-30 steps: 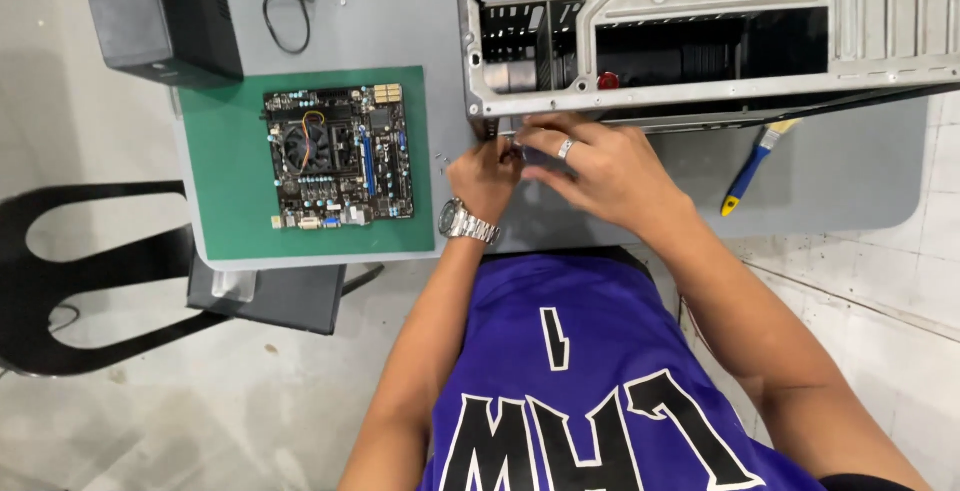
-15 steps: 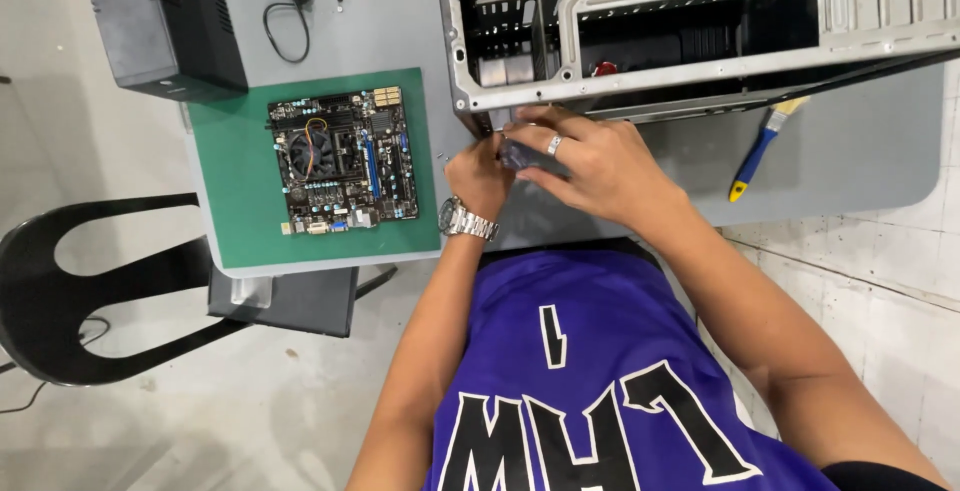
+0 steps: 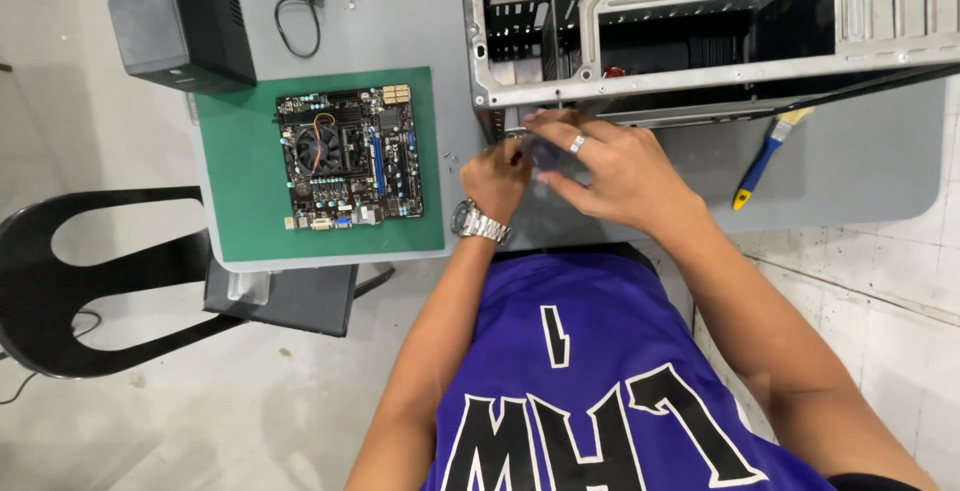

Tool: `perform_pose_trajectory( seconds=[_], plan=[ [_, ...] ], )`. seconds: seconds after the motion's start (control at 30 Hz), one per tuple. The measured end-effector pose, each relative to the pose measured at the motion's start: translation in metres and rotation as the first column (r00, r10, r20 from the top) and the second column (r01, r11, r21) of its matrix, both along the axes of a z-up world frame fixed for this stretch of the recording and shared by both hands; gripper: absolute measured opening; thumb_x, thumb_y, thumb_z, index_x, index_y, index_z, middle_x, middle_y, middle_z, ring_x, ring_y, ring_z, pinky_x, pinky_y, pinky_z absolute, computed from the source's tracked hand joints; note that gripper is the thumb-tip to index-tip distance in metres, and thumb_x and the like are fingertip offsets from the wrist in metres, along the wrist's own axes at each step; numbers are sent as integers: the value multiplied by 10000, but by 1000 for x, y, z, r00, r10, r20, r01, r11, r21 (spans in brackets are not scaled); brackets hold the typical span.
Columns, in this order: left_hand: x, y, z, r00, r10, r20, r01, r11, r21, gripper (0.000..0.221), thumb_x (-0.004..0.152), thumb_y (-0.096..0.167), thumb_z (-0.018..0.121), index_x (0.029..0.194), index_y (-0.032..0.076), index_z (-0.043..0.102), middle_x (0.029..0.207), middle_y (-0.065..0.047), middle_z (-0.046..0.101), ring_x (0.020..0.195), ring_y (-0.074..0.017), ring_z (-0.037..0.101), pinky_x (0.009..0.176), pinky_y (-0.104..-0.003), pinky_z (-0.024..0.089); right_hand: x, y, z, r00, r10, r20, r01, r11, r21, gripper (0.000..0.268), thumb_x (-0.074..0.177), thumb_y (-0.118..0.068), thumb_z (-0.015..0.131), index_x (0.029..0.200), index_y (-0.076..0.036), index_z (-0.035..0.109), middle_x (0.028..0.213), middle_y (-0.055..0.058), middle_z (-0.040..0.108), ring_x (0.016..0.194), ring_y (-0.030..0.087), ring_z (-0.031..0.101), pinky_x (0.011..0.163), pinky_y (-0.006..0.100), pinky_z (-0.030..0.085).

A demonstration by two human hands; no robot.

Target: The person is using a manual screwdriver to remove screws from a computer case to disassemble it on a repair bench.

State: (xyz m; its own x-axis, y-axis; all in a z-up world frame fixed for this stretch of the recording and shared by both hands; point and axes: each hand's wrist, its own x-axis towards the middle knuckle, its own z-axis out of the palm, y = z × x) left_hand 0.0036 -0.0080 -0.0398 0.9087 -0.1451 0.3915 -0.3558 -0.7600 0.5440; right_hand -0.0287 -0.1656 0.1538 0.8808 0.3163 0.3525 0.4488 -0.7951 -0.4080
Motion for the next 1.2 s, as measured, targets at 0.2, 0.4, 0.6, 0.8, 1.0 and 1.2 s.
perform_pose_trajectory(
  seconds=[0.2, 0.4, 0.6, 0.8, 1.0, 1.2],
  plan=[
    [3, -8, -21, 995, 97, 38, -99, 994, 45, 139, 621, 283, 697, 677, 277, 571, 464, 51, 470, 403, -245, 562, 377, -376, 461, 0, 4, -3, 1000, -1, -24, 2, 998, 63, 286, 870, -274, 715, 1148, -216, 684, 1016, 43, 703, 905, 255, 699, 714, 333, 555],
    [-14, 4, 3, 997, -72, -19, 74, 994, 82, 357, 775, 282, 666, 1122, 363, 637, 541, -26, 591, 495, -293, 638, 449, -433, 520, 0, 2, -1, 998, 31, -46, -26, 995, 94, 335, 843, -210, 742, 1169, -170, 673, 997, 102, 701, 901, 307, 691, 717, 388, 554],
    [2, -5, -18, 999, 32, 38, -36, 994, 99, 213, 607, 341, 741, 654, 268, 546, 490, 48, 518, 454, -211, 597, 412, -334, 488, -1, 0, -6, 992, 19, -128, 0, 989, 149, 509, 724, -303, 838, 1158, -103, 663, 1005, 173, 695, 917, 352, 683, 764, 435, 540],
    [-21, 5, 13, 916, -134, -378, 165, 985, 49, 111, 689, 355, 655, 698, 254, 609, 597, -13, 624, 587, -281, 684, 493, -422, 537, -18, 3, -41, 982, -5, -188, 70, 936, 344, 389, 795, -213, 793, 1154, -123, 674, 1108, 84, 703, 1011, 278, 675, 864, 365, 525],
    [-58, 49, -29, 685, -121, -719, 145, 989, -28, 210, 811, 431, 648, 893, 251, 718, 786, -10, 732, 775, -322, 706, 658, -456, 566, -47, -19, -79, 920, -207, -332, 376, 700, 608, 375, 809, -48, 805, 1127, 31, 624, 1108, 211, 667, 1055, 295, 649, 901, 392, 515],
    [-68, 62, -55, 588, -66, -806, 42, 998, -51, 239, 826, 454, 637, 969, 284, 726, 854, 4, 741, 842, -333, 703, 720, -471, 565, -51, -15, -66, 890, -221, -398, 453, 508, 733, 357, 919, -68, 697, 1201, 69, 526, 1132, 252, 631, 946, 250, 654, 787, 362, 592]
  ],
)
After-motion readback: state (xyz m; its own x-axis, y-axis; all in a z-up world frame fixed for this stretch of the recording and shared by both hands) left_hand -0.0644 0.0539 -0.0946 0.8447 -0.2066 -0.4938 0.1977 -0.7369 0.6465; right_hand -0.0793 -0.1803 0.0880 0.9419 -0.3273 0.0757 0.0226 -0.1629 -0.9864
